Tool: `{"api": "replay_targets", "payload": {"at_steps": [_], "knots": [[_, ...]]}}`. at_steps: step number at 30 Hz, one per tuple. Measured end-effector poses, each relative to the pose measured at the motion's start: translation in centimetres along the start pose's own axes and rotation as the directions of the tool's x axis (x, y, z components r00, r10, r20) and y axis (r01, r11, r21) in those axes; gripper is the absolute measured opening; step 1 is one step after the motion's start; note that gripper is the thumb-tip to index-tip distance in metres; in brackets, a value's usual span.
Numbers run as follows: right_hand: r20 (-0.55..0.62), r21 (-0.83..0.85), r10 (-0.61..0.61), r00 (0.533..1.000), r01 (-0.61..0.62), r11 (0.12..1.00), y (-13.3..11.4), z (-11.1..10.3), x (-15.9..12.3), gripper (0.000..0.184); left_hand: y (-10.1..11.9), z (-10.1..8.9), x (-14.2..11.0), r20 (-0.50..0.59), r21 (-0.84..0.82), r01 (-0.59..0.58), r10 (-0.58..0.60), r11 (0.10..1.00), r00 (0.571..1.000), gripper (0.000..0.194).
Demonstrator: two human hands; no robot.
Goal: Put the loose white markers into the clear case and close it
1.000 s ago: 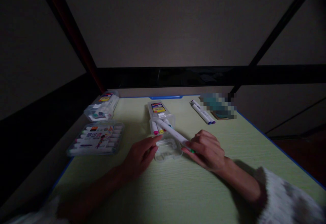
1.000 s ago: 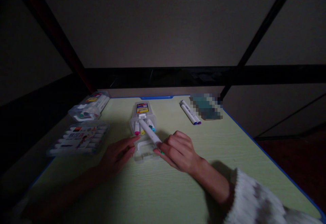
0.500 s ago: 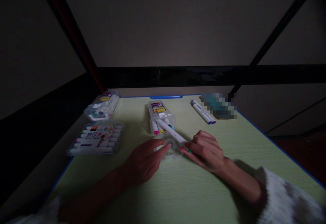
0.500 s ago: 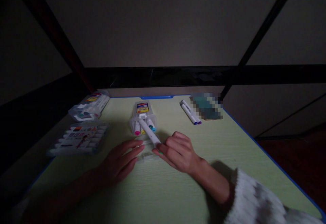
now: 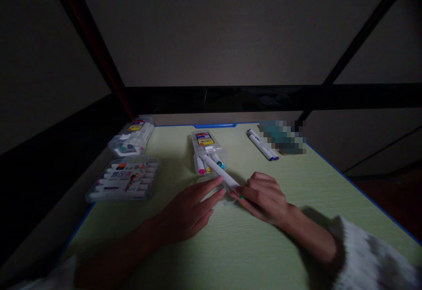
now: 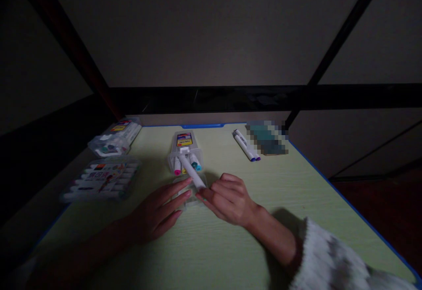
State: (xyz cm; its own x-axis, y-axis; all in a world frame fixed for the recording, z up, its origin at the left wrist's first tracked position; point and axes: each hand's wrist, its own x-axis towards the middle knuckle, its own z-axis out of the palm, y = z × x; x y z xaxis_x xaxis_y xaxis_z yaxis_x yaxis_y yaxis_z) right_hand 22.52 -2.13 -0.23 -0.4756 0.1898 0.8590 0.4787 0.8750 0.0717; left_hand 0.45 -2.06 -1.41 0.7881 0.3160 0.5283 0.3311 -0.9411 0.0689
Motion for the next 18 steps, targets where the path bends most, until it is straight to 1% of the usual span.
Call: {"api": "replay_targets", "payload": {"at_steps": [4,10,13,18], "knots": [[0.024,0.009,-0.001,1.000,0.001,1.000,0.09,0.05,-0.29,0.013,0.00,0.07,0.05,-0.024,0.006,-0.015,0.015,1.000,1.000,0.047],[0.055,0.036,-0.018,0.998,0.016,0.999,0.13,0.05,-0.48,0.015,0.01,-0.02,0.05,-0.004,0.012,-0.004,0.004,1.000,1.000,0.043],[0.095,0.026,0.000,0.995,-0.003,1.000,0.09,0.02,-0.48,0.017,-0.01,0.04,0.02,-0.001,0.012,0.007,-0.007,1.000,1.000,0.043],[0.145,0.008,0.004,0.989,-0.005,1.000,-0.02,-0.02,-0.09,0.016,-0.07,0.14,-0.01,-0.005,0.024,0.030,-0.030,0.999,1.000,0.042]]}}
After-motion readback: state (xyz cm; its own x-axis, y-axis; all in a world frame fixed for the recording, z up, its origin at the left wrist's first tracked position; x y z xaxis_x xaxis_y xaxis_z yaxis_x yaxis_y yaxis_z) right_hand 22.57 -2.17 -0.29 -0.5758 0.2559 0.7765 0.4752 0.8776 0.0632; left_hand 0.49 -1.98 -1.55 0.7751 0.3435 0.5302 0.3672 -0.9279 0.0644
